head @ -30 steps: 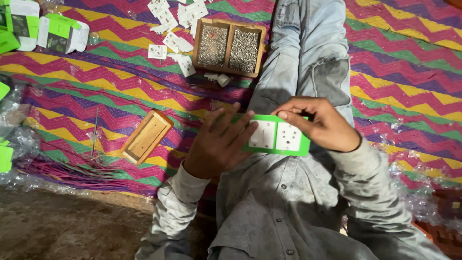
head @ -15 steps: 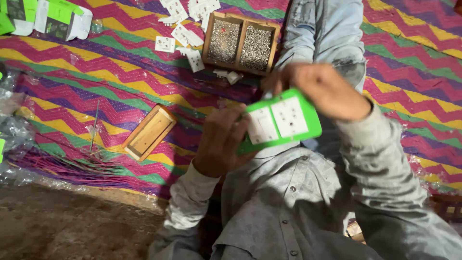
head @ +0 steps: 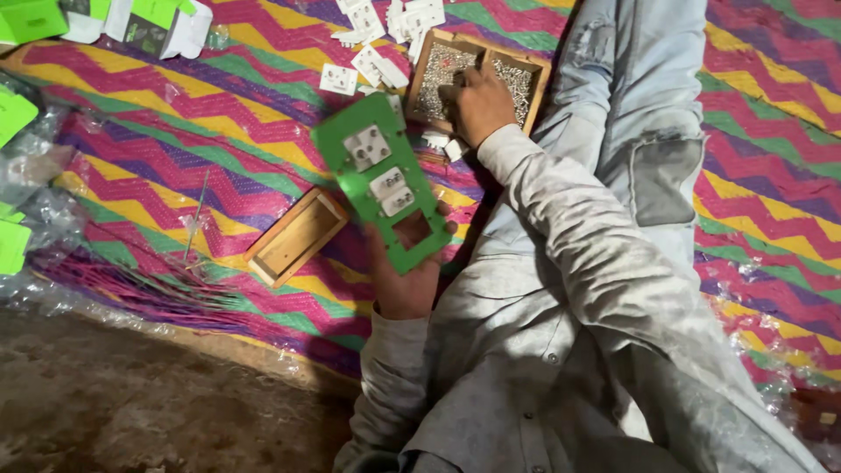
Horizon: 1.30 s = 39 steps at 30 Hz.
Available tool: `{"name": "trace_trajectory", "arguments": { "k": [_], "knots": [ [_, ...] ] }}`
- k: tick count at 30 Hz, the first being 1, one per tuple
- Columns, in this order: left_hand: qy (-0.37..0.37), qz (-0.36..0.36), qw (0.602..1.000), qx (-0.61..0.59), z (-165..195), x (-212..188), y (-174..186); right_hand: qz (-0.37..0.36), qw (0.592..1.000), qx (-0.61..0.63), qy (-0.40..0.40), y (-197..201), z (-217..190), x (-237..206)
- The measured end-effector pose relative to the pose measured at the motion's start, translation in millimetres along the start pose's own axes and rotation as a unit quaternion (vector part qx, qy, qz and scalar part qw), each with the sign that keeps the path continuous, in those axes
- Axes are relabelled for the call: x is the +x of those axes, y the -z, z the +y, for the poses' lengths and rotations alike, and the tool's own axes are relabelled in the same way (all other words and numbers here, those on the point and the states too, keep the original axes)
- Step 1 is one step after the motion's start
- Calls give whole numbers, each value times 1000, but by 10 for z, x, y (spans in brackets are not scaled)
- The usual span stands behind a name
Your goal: The person sits on a colorful mat and assembles electrical outlet plates by inserting small metal fasteners into pre-drilled holes. They handle green and white plastic plates, placing fasteners one by one and occasionally flipping the plates to check alignment.
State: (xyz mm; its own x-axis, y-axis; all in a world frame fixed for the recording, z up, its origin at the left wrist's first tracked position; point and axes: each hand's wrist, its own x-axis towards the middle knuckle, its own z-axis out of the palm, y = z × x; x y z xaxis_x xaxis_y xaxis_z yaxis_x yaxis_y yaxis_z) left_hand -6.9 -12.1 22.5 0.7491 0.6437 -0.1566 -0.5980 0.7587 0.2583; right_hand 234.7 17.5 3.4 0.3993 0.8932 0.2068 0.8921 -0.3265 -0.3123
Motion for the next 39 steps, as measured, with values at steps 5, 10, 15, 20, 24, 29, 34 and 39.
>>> {"name": "trace_trajectory", "arguments": {
  "k": [5,10,15,20,24,29,34,39],
  "knots": [
    [45,-12,999,4,60,45,-52,-7,997,-69,-17,-34,-77,72],
    [38,-29,999,14,42,-15,-83,8,999,-44,8,-35,-71,85],
    [40,-45,998,24,39,-52,-165,3,998,-45,39,-41,-73,90],
    [46,-55,997,25,-40,-50,-259,46,997,65,22,3,78,36],
    [47,-47,997,33,-107,-63,-268,67,943,317,-79,8,205,-87],
    [54,-35,997,34,-182,-41,-248,77,823,537,-170,189,320,-420],
    [63,-9,997,35,-304,-49,-297,88,815,554,-147,865,22,-1105],
    [81,11,996,38,-496,-166,-344,103,837,523,-128,1337,-432,-1534]
  ]
}}
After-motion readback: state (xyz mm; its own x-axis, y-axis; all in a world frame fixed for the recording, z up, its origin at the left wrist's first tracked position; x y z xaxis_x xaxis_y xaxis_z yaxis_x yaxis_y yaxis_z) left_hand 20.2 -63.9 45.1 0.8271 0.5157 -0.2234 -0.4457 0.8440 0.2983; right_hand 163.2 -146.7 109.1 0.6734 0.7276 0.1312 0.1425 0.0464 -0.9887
